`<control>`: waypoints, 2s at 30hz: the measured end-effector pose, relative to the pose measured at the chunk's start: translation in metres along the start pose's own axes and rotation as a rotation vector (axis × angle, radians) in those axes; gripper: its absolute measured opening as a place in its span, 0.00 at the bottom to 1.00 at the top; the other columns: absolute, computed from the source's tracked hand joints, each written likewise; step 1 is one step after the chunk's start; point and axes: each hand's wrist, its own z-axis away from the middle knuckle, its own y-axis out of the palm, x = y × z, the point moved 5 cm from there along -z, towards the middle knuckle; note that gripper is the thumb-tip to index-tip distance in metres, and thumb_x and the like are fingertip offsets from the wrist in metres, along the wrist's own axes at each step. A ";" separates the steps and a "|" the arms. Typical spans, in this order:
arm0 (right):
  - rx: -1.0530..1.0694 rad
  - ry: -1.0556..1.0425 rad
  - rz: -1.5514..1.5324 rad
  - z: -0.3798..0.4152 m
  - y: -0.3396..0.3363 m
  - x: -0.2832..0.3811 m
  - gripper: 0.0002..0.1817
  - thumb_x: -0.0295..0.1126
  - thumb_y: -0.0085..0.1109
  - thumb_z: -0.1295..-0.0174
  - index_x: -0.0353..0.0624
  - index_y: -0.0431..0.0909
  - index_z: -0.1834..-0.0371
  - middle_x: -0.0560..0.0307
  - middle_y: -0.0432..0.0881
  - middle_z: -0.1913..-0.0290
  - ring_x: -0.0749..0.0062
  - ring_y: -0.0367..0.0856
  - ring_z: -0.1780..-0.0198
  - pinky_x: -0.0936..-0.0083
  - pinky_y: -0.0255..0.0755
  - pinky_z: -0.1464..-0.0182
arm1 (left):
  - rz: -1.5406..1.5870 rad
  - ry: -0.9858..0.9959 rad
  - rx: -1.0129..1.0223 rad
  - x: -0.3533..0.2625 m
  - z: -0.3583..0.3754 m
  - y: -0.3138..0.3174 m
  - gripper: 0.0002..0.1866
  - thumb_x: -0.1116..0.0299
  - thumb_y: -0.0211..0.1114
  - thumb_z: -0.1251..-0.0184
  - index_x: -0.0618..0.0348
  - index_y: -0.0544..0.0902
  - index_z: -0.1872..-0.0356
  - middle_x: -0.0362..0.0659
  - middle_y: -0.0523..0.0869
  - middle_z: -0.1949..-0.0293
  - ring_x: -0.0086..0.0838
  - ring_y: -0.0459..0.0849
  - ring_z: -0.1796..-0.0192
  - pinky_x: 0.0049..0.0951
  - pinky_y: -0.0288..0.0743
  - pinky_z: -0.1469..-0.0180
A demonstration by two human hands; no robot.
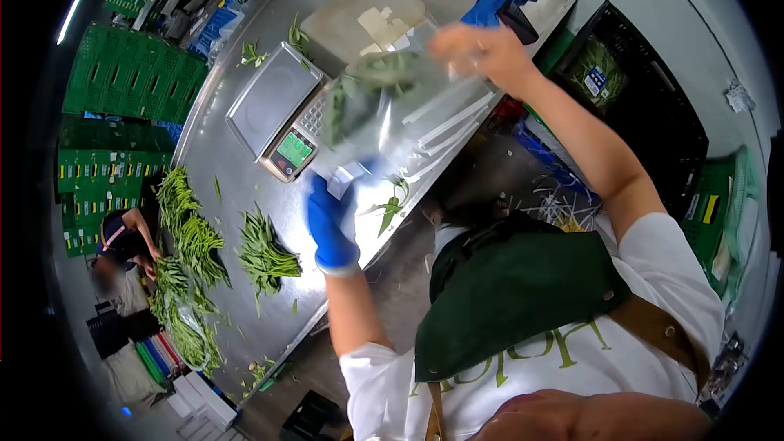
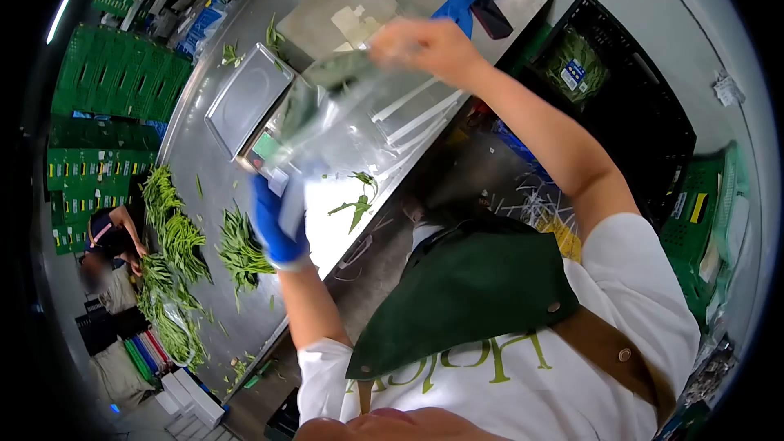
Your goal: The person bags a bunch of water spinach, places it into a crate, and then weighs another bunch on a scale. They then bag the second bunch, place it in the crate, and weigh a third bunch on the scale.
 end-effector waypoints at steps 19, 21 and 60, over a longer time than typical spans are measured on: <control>0.664 -0.250 0.379 0.265 0.129 -0.049 0.07 0.35 0.59 0.47 0.45 0.80 0.70 0.59 0.78 0.63 0.62 0.75 0.56 0.66 0.70 0.56 | 0.436 -0.721 -0.315 0.369 0.180 -0.023 0.16 0.66 0.49 0.29 0.61 0.77 0.48 0.47 0.83 0.53 0.37 0.82 0.51 0.36 0.76 0.47; 0.727 -0.261 0.419 0.287 0.170 -0.060 0.06 0.34 0.57 0.47 0.45 0.78 0.73 0.60 0.78 0.66 0.65 0.75 0.59 0.70 0.69 0.59 | -0.056 -0.579 -0.144 0.340 0.178 -0.015 0.11 0.70 0.54 0.32 0.58 0.78 0.51 0.44 0.84 0.54 0.34 0.83 0.53 0.32 0.76 0.50; 0.421 1.003 -0.347 0.211 0.065 -0.218 0.17 0.41 0.45 0.28 0.40 0.70 0.71 0.52 0.83 0.78 0.71 0.80 0.78 0.78 0.71 0.73 | -0.242 -0.798 0.139 0.273 0.026 -0.151 0.23 0.57 0.45 0.23 0.70 0.78 0.50 0.49 0.85 0.58 0.31 0.85 0.58 0.28 0.77 0.56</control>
